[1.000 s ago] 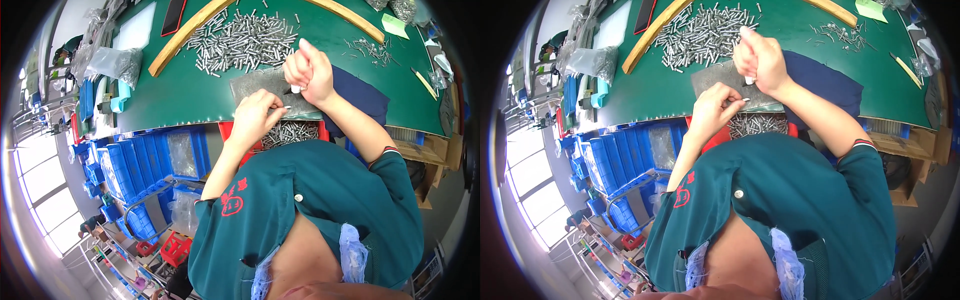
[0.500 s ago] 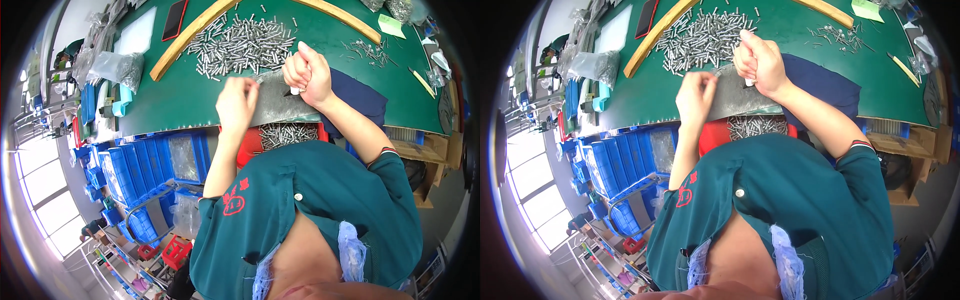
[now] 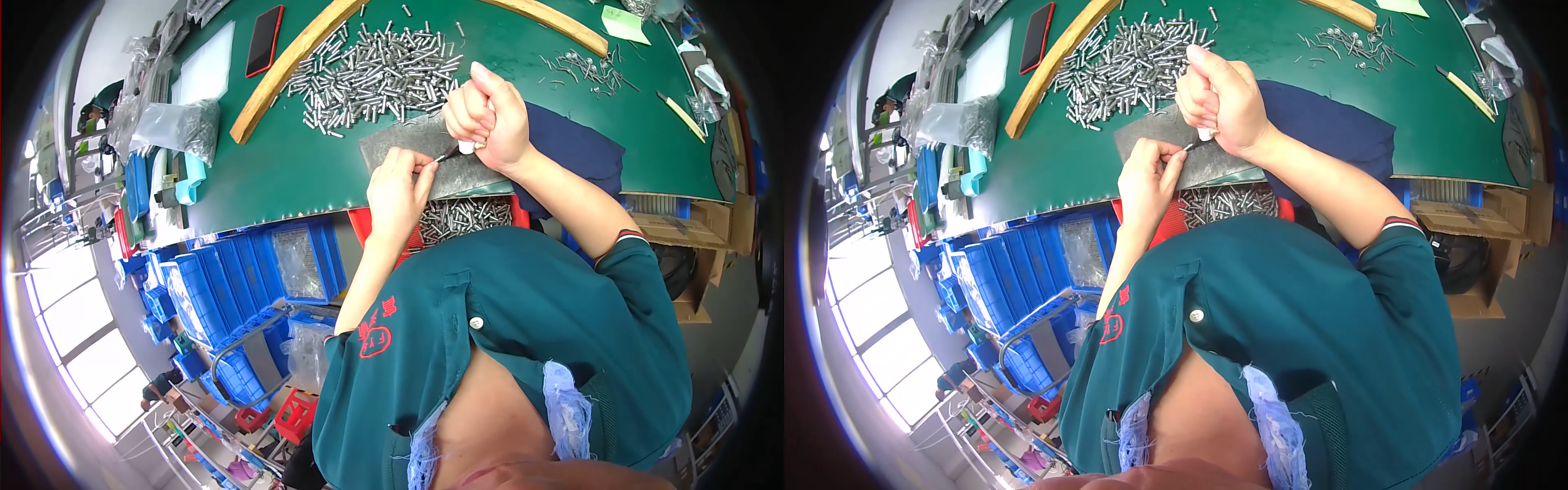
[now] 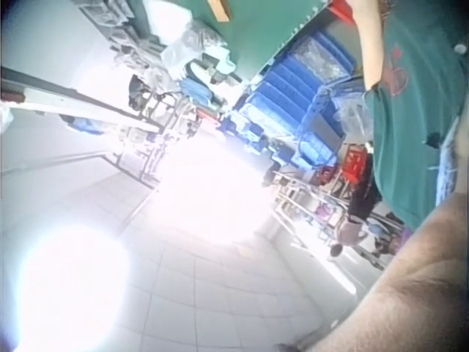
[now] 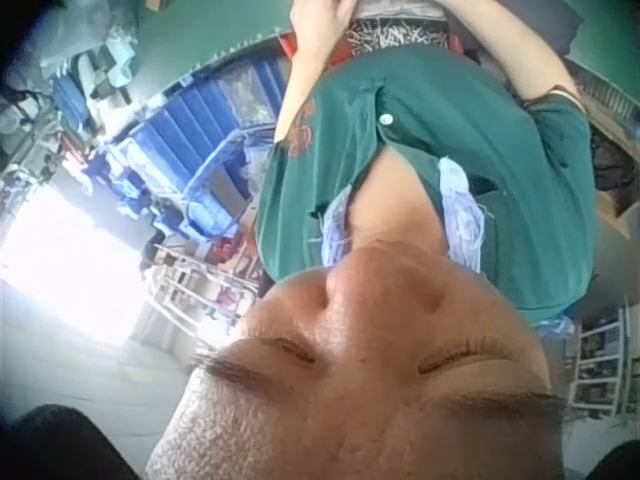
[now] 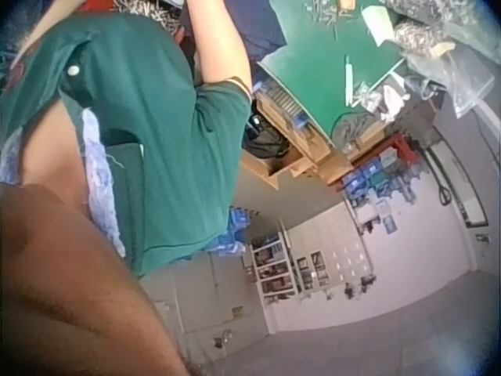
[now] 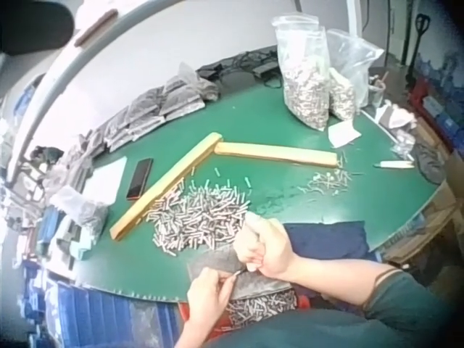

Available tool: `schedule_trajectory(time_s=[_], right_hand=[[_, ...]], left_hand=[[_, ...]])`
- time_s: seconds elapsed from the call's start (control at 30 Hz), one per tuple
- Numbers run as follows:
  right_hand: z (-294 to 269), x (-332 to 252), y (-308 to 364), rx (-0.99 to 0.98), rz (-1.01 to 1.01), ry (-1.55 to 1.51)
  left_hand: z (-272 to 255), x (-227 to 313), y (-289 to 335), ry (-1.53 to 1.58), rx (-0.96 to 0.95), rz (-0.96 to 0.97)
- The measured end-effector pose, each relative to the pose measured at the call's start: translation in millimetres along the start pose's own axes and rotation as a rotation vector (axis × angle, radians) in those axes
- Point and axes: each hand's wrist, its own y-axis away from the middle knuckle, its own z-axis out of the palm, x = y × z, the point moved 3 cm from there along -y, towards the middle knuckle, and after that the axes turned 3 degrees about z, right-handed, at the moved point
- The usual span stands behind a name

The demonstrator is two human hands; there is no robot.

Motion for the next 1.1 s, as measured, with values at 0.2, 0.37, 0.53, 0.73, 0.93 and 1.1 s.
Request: schedule_trajectory(time_s=[0.2, 0.37, 0.53, 0.73, 0.93, 1.1], right_hand=[[5.2, 5.8, 7.2, -0.172, -0.093, 0.182], [14.5, 11.8, 13.8, -0.283, -0.197, 0.485], [-1.4, 6.7, -1.5, -0.08, 0.011, 0.058], [-4.3, 5.0, -4.4, -0.01, 0.055, -0.027], [-2.1, 2.7, -5.2, -0.002, 0.04, -0.023], [-2.4, 1.0, -4.7, 0.019, -0.003, 0.06]], left_hand=[[1.3, -1.9, -0.5, 0.015, 0.004, -0.012], [-0.8, 0.2, -2.8, -0.033, 0.014, 0.017], [-3.6, 9.9, 2.3, 0.037, -0.145, 0.097], [-20.4, -3.9, -27.0, -0.03, 0.075, -0.048], [-20.3, -18.3, -53.5, -0.327, 0.143, -0.177], [-26.4, -7.8, -40.4, -0.198, 0.11, -0.023]])
